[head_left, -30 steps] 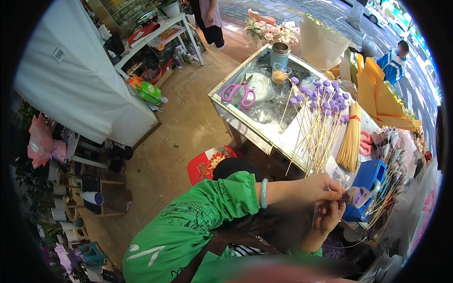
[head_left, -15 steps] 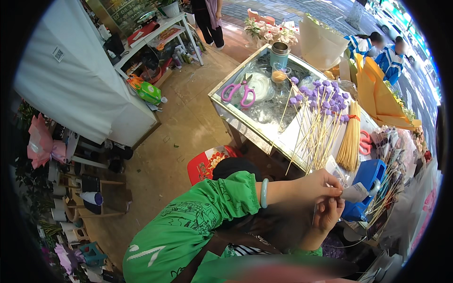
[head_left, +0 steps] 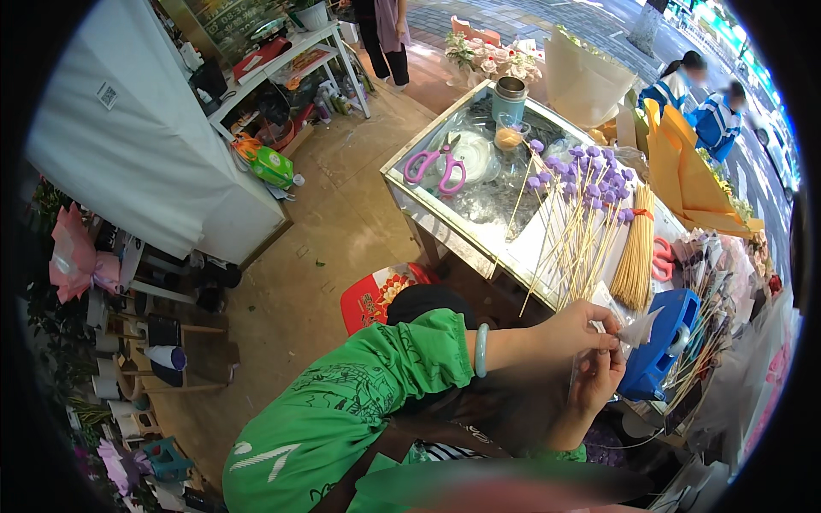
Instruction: The person assembles decorative sticks by attaching small purple flower-like items to wooden skewers using clear tape. They repeatedly pick up a skewer, place a flower on it, and secure it with tape from a dispenser on the table.
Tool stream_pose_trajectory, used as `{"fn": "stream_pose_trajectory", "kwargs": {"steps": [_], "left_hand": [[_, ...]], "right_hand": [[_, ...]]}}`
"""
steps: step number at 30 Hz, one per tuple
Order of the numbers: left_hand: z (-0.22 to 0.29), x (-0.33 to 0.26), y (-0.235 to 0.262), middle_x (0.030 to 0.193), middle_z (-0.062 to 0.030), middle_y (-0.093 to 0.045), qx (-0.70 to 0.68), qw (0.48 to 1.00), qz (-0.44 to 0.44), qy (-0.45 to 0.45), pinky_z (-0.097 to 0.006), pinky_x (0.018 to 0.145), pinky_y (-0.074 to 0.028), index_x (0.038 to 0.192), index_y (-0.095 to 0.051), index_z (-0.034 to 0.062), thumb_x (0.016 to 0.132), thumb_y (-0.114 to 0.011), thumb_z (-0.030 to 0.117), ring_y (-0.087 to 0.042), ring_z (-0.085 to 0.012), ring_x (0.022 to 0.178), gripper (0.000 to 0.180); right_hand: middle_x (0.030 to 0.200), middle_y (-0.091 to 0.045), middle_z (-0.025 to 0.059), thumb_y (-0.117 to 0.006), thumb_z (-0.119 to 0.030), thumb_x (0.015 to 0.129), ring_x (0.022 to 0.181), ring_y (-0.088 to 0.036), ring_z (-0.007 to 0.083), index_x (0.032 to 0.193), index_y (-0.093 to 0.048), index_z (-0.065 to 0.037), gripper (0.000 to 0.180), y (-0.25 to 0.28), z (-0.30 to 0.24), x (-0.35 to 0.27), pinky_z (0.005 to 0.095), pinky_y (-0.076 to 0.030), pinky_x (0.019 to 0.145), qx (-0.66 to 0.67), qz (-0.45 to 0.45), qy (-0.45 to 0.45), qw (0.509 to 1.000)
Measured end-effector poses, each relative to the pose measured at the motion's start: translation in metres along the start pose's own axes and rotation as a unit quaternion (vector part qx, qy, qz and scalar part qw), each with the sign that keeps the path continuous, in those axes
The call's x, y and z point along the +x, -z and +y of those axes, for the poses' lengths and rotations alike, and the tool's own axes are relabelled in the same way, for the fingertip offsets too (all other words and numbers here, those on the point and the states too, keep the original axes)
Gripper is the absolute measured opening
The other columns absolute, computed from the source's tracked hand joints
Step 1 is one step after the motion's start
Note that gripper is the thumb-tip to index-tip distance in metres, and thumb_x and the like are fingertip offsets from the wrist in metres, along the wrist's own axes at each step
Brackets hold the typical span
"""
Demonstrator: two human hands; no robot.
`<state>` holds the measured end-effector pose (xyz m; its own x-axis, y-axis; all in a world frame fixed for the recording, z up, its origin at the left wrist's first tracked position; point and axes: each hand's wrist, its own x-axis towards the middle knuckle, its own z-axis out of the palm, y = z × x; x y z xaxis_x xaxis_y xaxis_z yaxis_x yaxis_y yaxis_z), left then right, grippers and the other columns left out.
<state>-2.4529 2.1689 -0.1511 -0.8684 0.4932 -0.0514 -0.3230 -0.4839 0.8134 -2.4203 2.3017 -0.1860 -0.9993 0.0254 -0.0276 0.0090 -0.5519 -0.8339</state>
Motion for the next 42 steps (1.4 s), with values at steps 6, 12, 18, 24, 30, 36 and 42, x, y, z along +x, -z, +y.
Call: {"fn": "stream_pose_trajectory", "kwargs": {"steps": [6, 12, 18, 24, 30, 36, 42], "left_hand": [[0.005, -0.002, 0.001, 0.065, 0.0017, -0.056, -0.003, 0.998, -0.063, 0.024, -0.017, 0.043, -0.040, 0.101, -0.060, -0.0017, 0.087, -0.062, 0.020, -0.051, -0.0027, 0.048, 0.026], [0.004, -0.002, -0.005, 0.062, 0.0029, -0.054, -0.014, 0.999, -0.046, 0.000, -0.016, 0.043, -0.038, 0.092, -0.058, 0.0017, 0.086, -0.063, 0.017, -0.048, -0.0014, 0.048, 0.017], [-0.003, 0.001, -0.001, 0.064, 0.0018, -0.055, 0.034, 0.999, -0.007, -0.025, -0.017, 0.044, -0.037, 0.095, -0.057, 0.0007, 0.084, -0.064, 0.012, -0.045, -0.0024, 0.047, 0.018], [0.000, 0.002, 0.006, 0.064, 0.0015, -0.056, -0.048, 0.997, -0.051, 0.027, -0.017, 0.042, -0.037, 0.096, -0.060, -0.0003, 0.087, -0.062, 0.015, -0.047, -0.0023, 0.046, 0.018], [-0.001, 0.003, 0.005, 0.067, 0.0020, -0.057, 0.008, 0.998, -0.058, 0.028, -0.017, 0.045, -0.040, 0.096, -0.059, 0.0001, 0.086, -0.063, 0.015, -0.051, -0.0025, 0.052, 0.018], [-0.012, 0.004, 0.004, 0.072, 0.0005, -0.057, 0.054, 0.998, 0.008, -0.025, -0.019, 0.051, -0.043, 0.101, -0.057, -0.0027, 0.083, -0.065, 0.010, -0.053, -0.0053, 0.058, 0.023], [-0.005, 0.004, 0.007, 0.066, 0.0013, -0.056, 0.004, 1.000, -0.021, 0.002, -0.018, 0.044, -0.039, 0.101, -0.061, -0.0021, 0.087, -0.061, 0.014, -0.048, -0.0036, 0.048, 0.021]], "right_hand": [[0.068, -0.060, 0.0108, -0.059, -0.008, 0.086, 0.047, -0.050, 0.0123, 0.098, -0.057, 0.003, 0.016, 0.001, -0.005, -0.003, 0.0185, -0.039, 0.045, 0.084, -0.041, -0.011, 0.996], [0.062, -0.055, 0.0044, -0.059, -0.008, 0.087, 0.046, -0.048, 0.0098, 0.094, -0.056, 0.001, 0.012, -0.002, 0.000, -0.002, 0.0178, -0.035, 0.044, 0.016, 0.005, 0.034, 0.999], [0.063, -0.055, 0.0037, -0.059, -0.011, 0.088, 0.050, -0.047, 0.0080, 0.093, -0.056, 0.003, 0.016, -0.004, 0.000, -0.003, 0.0176, -0.033, 0.046, -0.064, 0.000, 0.062, 0.996], [0.066, -0.059, 0.0072, -0.058, -0.009, 0.088, 0.052, -0.050, 0.0102, 0.092, -0.058, 0.004, 0.014, -0.007, -0.003, -0.007, 0.0189, -0.037, 0.049, -0.022, -0.004, 0.036, 0.999], [0.071, -0.061, 0.0084, -0.056, -0.007, 0.088, 0.060, -0.056, 0.0117, 0.091, -0.058, 0.003, 0.010, -0.005, -0.005, -0.006, 0.0199, -0.039, 0.049, 0.005, -0.011, 0.044, 0.999], [0.067, -0.056, 0.0019, -0.057, -0.010, 0.090, 0.055, -0.044, 0.0047, 0.095, -0.060, 0.005, 0.016, -0.007, 0.002, -0.006, 0.0177, -0.031, 0.050, -0.179, -0.005, 0.115, 0.977], [0.067, -0.059, 0.0055, -0.054, -0.009, 0.090, 0.054, -0.050, 0.0078, 0.093, -0.059, 0.005, 0.015, -0.014, -0.004, -0.004, 0.0179, -0.034, 0.049, -0.064, -0.026, 0.036, 0.997]]}}
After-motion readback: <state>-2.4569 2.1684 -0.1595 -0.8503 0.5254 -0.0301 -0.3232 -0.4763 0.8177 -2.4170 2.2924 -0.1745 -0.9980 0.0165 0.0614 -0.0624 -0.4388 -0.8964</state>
